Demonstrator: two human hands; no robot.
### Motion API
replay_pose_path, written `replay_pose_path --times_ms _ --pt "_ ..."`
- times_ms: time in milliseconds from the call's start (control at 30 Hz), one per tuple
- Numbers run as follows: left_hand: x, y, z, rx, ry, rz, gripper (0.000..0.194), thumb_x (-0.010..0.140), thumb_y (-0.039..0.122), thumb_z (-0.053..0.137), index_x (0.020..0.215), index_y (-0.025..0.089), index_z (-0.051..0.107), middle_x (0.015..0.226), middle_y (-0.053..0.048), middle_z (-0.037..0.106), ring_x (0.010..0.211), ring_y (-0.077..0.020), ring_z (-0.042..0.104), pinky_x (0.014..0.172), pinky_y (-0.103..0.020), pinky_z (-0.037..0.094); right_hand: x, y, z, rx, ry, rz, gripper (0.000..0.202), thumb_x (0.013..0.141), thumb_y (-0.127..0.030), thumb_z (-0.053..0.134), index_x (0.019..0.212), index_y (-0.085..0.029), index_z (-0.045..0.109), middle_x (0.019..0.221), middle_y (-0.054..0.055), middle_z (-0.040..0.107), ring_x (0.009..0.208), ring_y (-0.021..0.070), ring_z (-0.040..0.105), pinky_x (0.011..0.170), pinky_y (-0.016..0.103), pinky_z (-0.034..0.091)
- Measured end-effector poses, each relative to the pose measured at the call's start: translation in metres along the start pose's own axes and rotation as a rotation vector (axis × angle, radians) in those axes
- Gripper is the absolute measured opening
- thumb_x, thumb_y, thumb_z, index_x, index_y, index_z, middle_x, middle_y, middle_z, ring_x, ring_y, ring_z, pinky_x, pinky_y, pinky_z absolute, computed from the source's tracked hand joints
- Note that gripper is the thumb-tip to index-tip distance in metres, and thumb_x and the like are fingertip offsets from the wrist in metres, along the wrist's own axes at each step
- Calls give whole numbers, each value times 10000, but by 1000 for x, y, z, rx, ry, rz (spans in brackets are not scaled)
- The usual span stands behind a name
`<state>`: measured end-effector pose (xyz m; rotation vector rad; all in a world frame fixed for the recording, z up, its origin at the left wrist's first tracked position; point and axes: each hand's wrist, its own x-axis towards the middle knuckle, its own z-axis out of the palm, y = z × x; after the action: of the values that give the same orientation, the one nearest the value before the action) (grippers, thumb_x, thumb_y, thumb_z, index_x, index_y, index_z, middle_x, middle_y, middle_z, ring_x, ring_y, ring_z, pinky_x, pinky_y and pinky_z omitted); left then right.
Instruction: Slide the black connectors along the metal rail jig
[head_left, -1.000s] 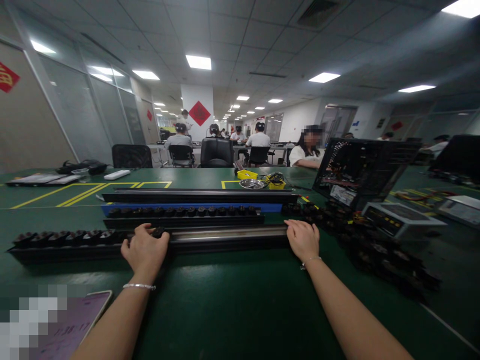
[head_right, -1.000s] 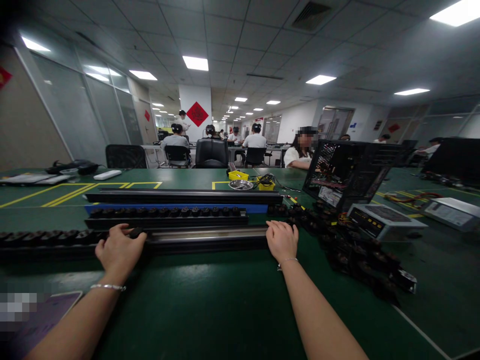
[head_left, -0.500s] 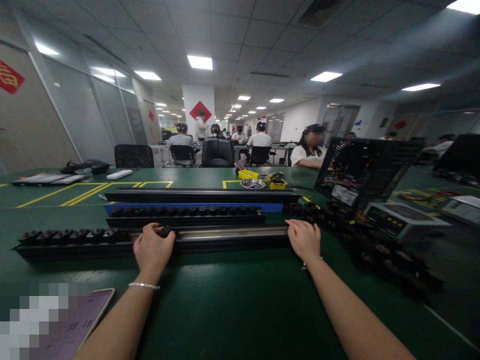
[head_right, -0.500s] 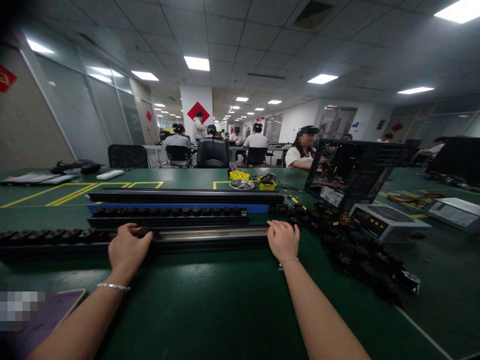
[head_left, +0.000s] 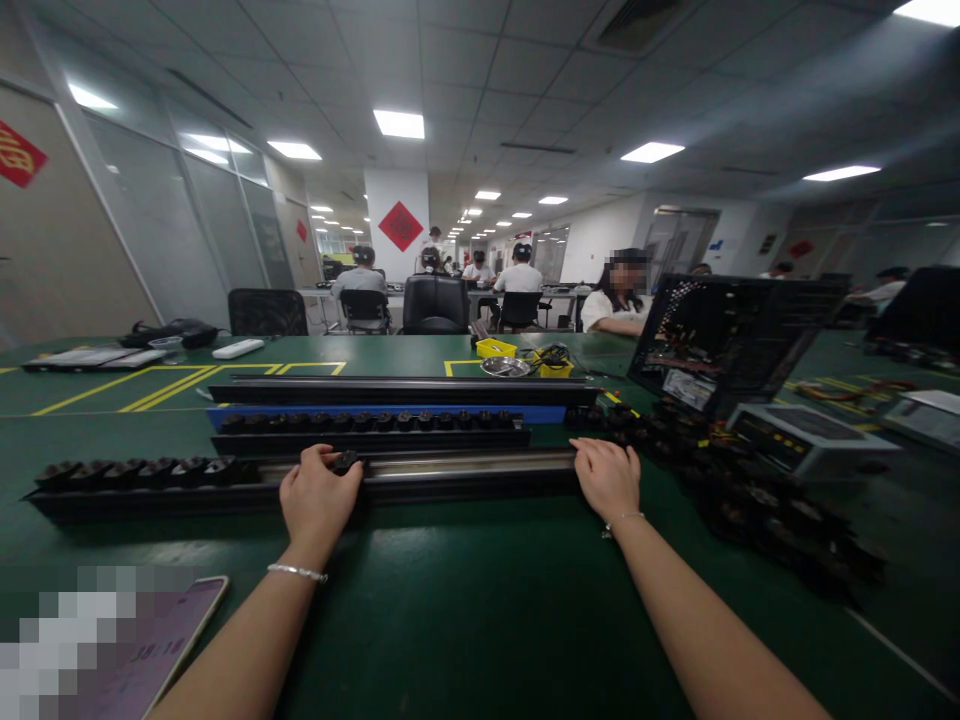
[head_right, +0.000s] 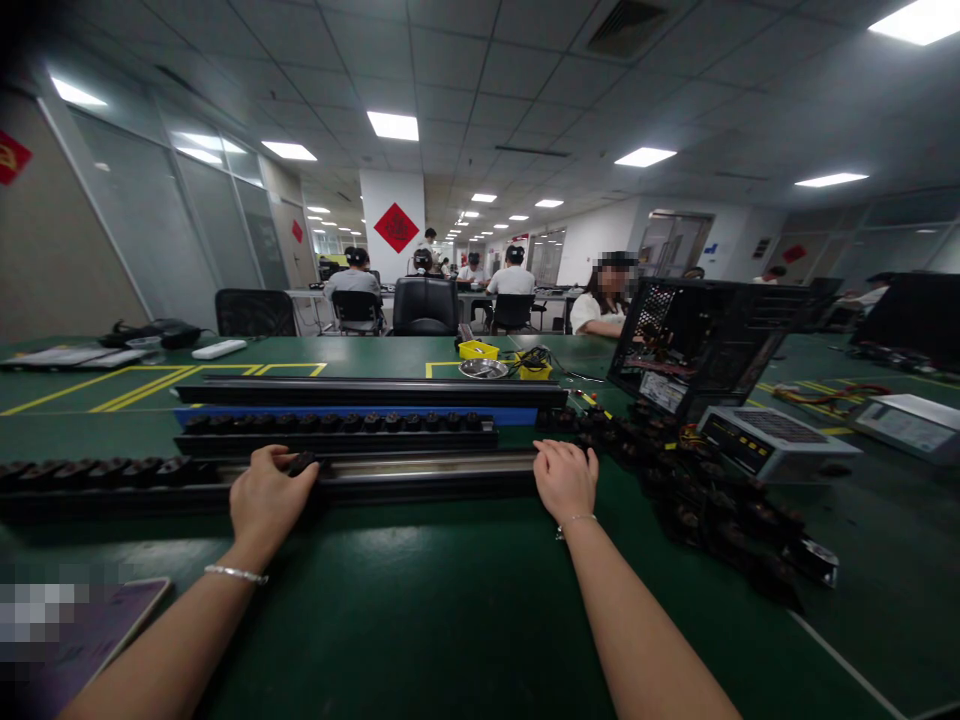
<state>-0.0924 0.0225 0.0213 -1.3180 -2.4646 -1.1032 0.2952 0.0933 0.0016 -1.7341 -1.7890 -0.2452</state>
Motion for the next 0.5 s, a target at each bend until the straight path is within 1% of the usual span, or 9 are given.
replay_pose_path --times_ms 300,500 --pt "-6 8 1 5 -12 37 422 712 425 550 1055 193 472 975 -74 685 992 -239 602 935 -383 371 2 1 0 -10 -12 -8 409 863 -289 311 1050 -271 674 1159 10 640 1108 230 488 1043 515 164" --pt "-7 10 2 22 -37 49 383 725 451 539 1012 200 501 999 -87 677 978 -247 609 900 -385 394 1 -1 1 -12 8 -5 394 861 -280 326 1043 -270 675 1148 6 646 1097 223 494 1040 506 167"
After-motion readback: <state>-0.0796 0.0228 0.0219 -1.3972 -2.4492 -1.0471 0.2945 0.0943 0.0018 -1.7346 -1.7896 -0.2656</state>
